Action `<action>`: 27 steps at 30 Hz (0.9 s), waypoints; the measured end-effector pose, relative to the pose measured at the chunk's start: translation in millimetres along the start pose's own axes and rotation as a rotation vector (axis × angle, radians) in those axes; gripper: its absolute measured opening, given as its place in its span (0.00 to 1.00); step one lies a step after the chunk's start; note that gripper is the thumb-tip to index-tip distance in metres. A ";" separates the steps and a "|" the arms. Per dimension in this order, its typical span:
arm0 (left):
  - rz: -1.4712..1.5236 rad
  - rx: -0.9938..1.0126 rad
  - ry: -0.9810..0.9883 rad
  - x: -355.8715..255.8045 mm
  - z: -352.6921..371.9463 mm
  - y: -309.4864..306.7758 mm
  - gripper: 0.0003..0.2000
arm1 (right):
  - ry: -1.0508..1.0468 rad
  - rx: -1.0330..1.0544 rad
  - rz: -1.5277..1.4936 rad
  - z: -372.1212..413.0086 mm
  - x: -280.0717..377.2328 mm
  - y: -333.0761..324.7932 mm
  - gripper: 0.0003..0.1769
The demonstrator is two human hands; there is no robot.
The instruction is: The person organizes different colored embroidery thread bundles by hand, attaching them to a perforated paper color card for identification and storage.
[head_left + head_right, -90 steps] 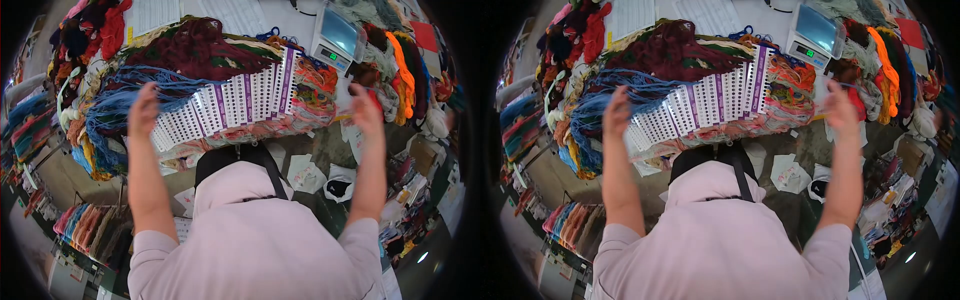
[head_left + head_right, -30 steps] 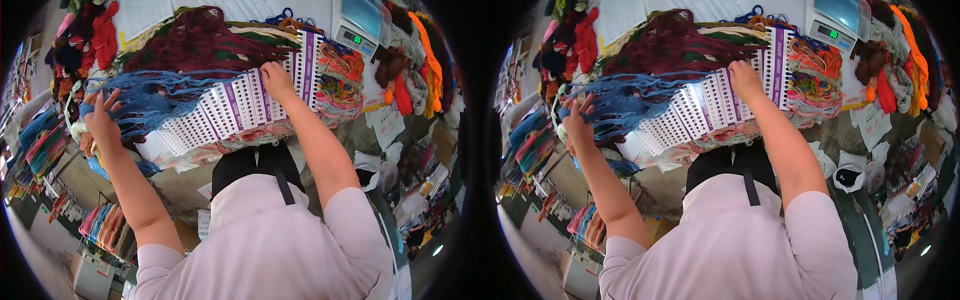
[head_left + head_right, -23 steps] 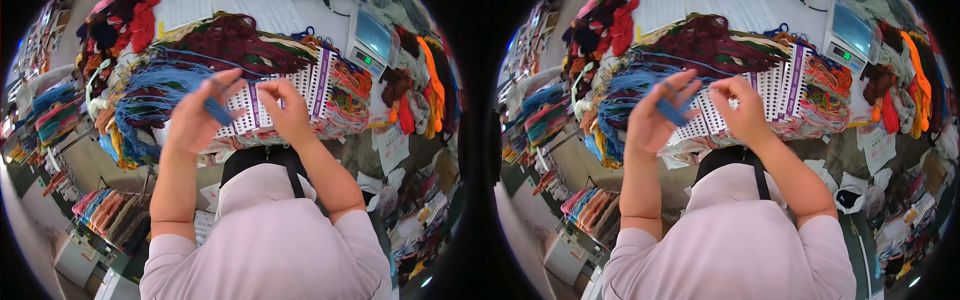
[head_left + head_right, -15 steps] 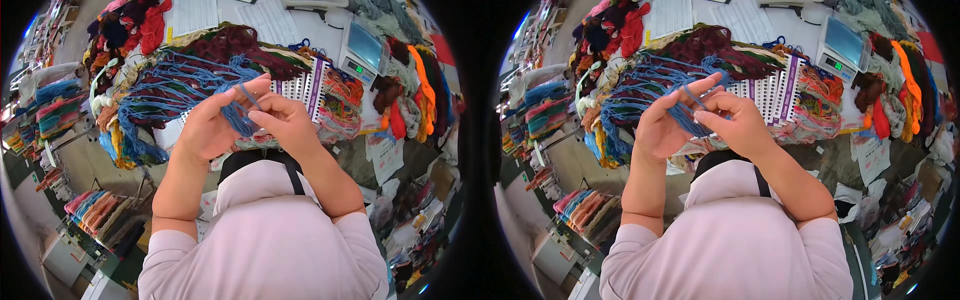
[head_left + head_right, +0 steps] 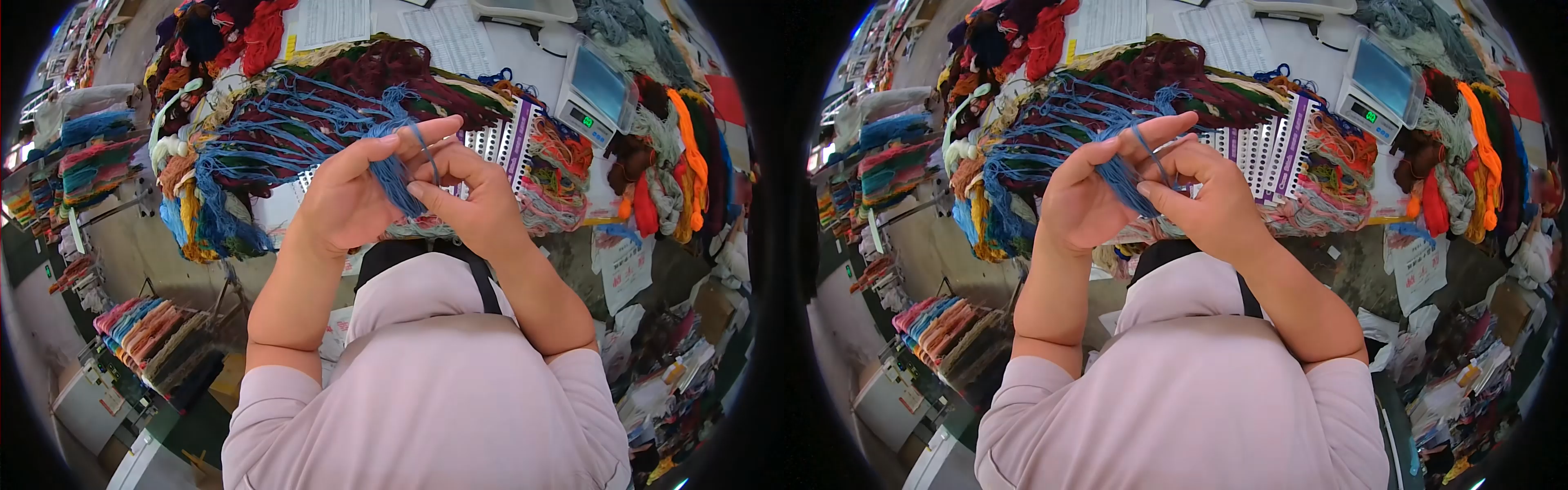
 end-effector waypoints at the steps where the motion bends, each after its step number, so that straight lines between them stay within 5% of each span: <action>1: 0.001 0.002 0.002 0.1 0.8 -0.8 0.31 | -0.040 -0.021 -0.043 0.0 0.6 0.7 0.06; 6: 0.019 -0.017 0.034 -5.4 4.6 -4.6 0.30 | -0.128 -0.030 -0.095 3.4 -0.9 1.4 0.05; 8: -0.024 -0.031 0.038 -8.4 7.5 -7.1 0.30 | 0.074 -0.002 -0.295 6.1 -4.1 3.6 0.05; 14: -0.229 -0.088 0.065 -16.4 12.5 -20.7 0.28 | 0.133 -0.010 -0.392 11.0 9.4 3.6 0.07; 18: -0.402 -0.262 0.129 -21.5 9.4 -10.4 0.26 | 0.101 -0.008 -0.370 10.4 4.5 2.2 0.07; 19: -0.401 -0.263 0.129 -24.3 10.1 -13.4 0.26 | 0.098 0.071 -0.171 9.2 7.5 -1.3 0.06; 20: -0.453 -0.202 0.052 -27.3 9.3 -17.4 0.26 | 0.095 0.148 0.029 8.5 9.9 -6.1 0.05; 22: -0.461 -0.099 -0.123 -27.8 7.1 -30.0 0.24 | 0.189 0.226 -0.046 10.9 7.9 -22.4 0.06; 24: -0.630 0.214 -0.300 -29.2 15.9 -62.1 0.18 | 0.298 0.357 -0.141 18.8 2.7 -51.2 0.08; 25: -0.621 0.108 -0.294 -39.9 25.9 -85.3 0.14 | -0.100 0.165 0.075 27.2 -7.7 -84.3 0.09; 27: -0.448 -0.238 -0.247 -67.8 52.8 -141.0 0.10 | 0.136 -0.029 -0.611 52.7 -34.2 -158.7 0.09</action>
Point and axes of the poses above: each hand's wrist, its own z-axis away from the middle knuckle, its own y-axis out of the palm, x = y × z, the point moved 5 cm from there along -z, towards the middle knuckle, and after that the axes turned 4 degrees about x, right-handed, at the moved point
